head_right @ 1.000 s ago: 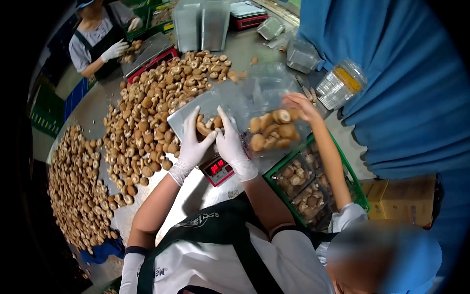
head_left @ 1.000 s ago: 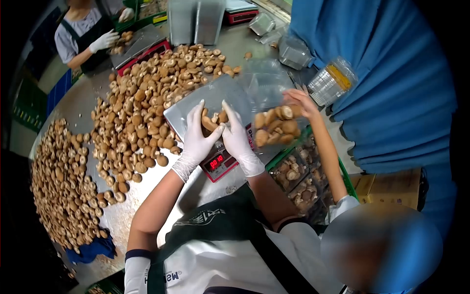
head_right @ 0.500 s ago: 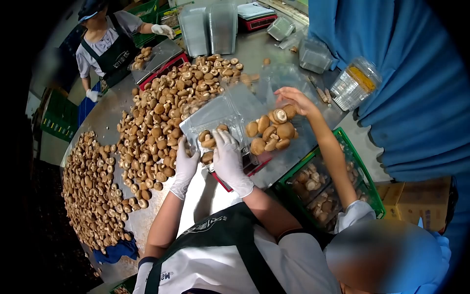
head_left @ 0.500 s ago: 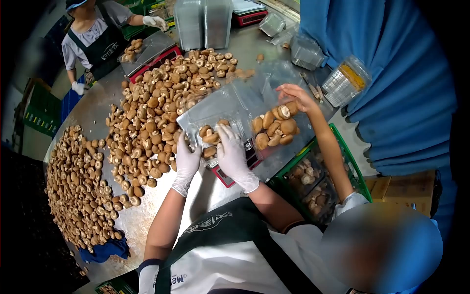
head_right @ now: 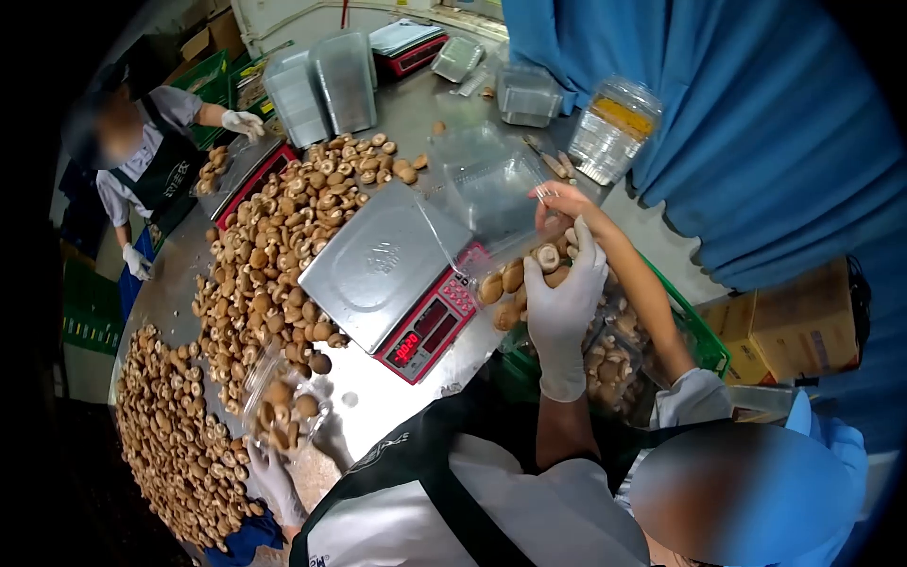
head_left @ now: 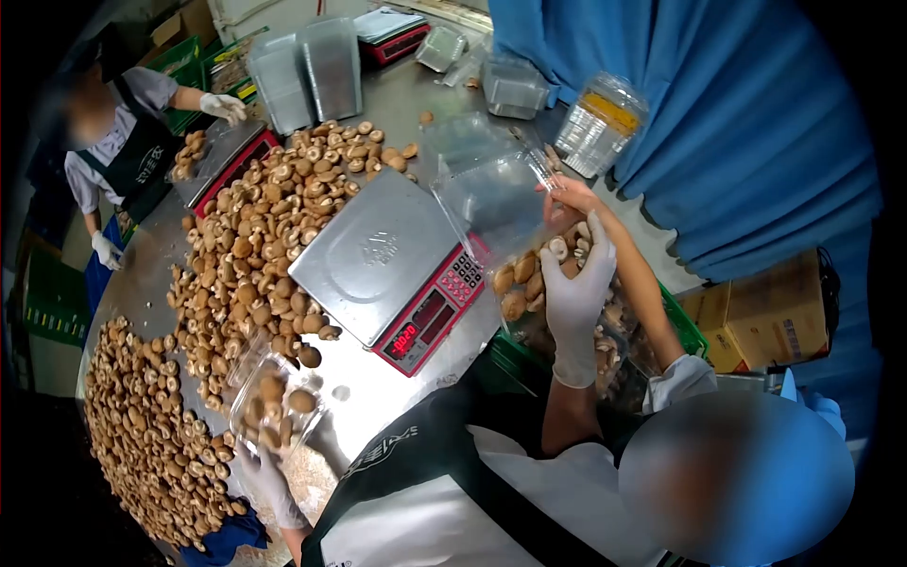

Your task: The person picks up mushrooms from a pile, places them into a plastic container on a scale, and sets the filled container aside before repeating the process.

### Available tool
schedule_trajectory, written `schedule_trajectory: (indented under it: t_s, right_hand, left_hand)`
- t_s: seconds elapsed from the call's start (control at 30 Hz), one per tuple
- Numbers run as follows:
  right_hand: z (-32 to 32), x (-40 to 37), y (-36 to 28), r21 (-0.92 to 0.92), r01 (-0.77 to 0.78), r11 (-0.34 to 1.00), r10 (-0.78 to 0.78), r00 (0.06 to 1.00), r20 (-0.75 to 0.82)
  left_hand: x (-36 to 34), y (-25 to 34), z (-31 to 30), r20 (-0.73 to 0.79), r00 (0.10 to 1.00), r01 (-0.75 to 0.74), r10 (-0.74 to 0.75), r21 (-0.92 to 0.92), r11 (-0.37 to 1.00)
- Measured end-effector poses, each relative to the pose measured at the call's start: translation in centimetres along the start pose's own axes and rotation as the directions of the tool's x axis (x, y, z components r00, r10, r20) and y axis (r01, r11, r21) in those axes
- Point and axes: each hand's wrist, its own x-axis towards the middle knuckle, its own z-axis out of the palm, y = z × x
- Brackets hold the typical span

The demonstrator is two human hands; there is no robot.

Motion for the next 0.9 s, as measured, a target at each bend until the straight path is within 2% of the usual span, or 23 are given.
schedule_trajectory:
  t_s: [0.13, 0.2, 0.23, 0.33, 0.37, 0.43, 0.47, 0.5, 0.53, 0.57, 0.6, 0.63, 0.67, 0.7, 0.73, 0.8, 0.87, 0.9]
  right_hand:
    - [-0.9, -1.3, 1.9, -0.107, -0.119, 0.987, 0.132, 0.984, 0.118]
    - [-0.5, -1.3, 1.4, -0.174, -0.161, 0.971, 0.191, 0.966, 0.171]
    - [-0.4, -1.1, 1.4, -0.141, -0.179, 0.974, 0.206, 0.956, 0.208]
    - [0.5, -2.2, 2.3, -0.148, -0.058, 0.987, 0.079, 0.987, 0.138]
    - [0.4, -2.6, 2.2, -0.138, -0.065, 0.988, 0.083, 0.988, 0.130]
    - [-0.4, -3.0, 1.2, -0.047, 0.060, 0.997, -0.056, 0.996, 0.072]
    - [-0.6, -3.3, 0.3, 0.017, 0.127, 0.992, -0.128, 0.990, 0.055]
    - [-0.8, -3.9, -1.4, 0.116, 0.151, 0.982, -0.158, 0.986, 0.055]
    - [-0.7, -4.7, -3.4, 0.232, 0.167, 0.958, -0.188, 0.980, 0.070]
    - [-0.3, -5.7, -5.1, 0.355, 0.162, 0.921, -0.223, 0.965, 0.138]
    - [0.5, -7.4, -6.7, 0.480, 0.137, 0.866, -0.266, 0.940, 0.212]
    - [1.7, -9.5, -8.0, 0.657, -0.053, 0.752, -0.254, 0.897, 0.362]
    - [2.3, -11.0, -9.8, 0.690, -0.099, 0.717, -0.370, 0.786, 0.496]
    - [3.6, -12.9, -11.3, 0.715, -0.132, 0.687, -0.504, 0.621, 0.600]
    - [4.6, -14.7, -12.5, 0.730, -0.148, 0.667, -0.617, 0.438, 0.653]
    - [5.1, -19.0, -16.4, 0.607, -0.377, 0.700, -0.664, -0.032, 0.747]
    - [5.3, -24.1, -18.6, 0.441, -0.538, 0.718, -0.681, -0.416, 0.602]
    - [4.8, -25.6, -19.7, 0.586, -0.467, 0.662, -0.749, -0.414, 0.517]
  left_hand:
    - [-1.7, -3.8, -3.5, -0.133, 0.991, 0.016, -0.003, 0.101, 0.995]
    - [-2.3, -5.1, -4.2, -0.123, 0.992, 0.030, -0.014, 0.128, 0.991]
    - [-2.5, -5.2, -4.3, -0.122, 0.992, 0.038, -0.021, 0.139, 0.990]
    - [-2.2, -5.8, -4.6, -0.114, 0.984, -0.097, 0.134, 0.280, 0.955]
    - [-2.0, -6.1, -4.8, -0.103, 0.990, -0.073, 0.101, 0.241, 0.968]
    - [-1.3, -6.9, -5.8, -0.108, 0.994, -0.011, 0.029, 0.165, 0.986]
    - [-1.0, -8.2, -7.0, -0.089, 0.972, -0.170, 0.216, 0.363, 0.916]
    - [-3.1, -2.7, -5.7, -0.051, 0.978, -0.173, 0.204, 0.359, 0.917]
    - [-5.0, 2.6, -4.0, -0.115, 0.993, 0.013, 0.014, 0.222, 0.975]
    - [-3.1, -2.6, -5.9, -0.137, 0.986, -0.079, 0.100, 0.151, 0.985]
    - [-4.8, 2.5, -5.2, -0.154, 0.986, 0.080, -0.059, 0.131, 0.988]
    - [-3.2, -1.9, -6.8, -0.183, 0.983, -0.035, 0.029, -0.026, 0.999]
    - [-2.8, -2.4, -7.2, -0.212, 0.971, -0.117, 0.113, -0.010, 0.993]
    - [-2.7, -2.1, -7.9, -0.234, 0.963, -0.146, 0.134, -0.037, 0.989]
    - [-3.0, -1.5, -8.7, -0.240, 0.967, -0.102, 0.085, -0.063, 0.993]
    - [-3.4, -1.4, -10.3, -0.294, 0.952, -0.110, 0.082, -0.080, 0.991]
    - [-4.4, 0.0, -11.8, -0.352, 0.929, -0.107, 0.114, 0.040, 0.993]
    - [-4.6, -0.3, -12.6, -0.356, 0.923, -0.152, 0.145, 0.008, 0.988]
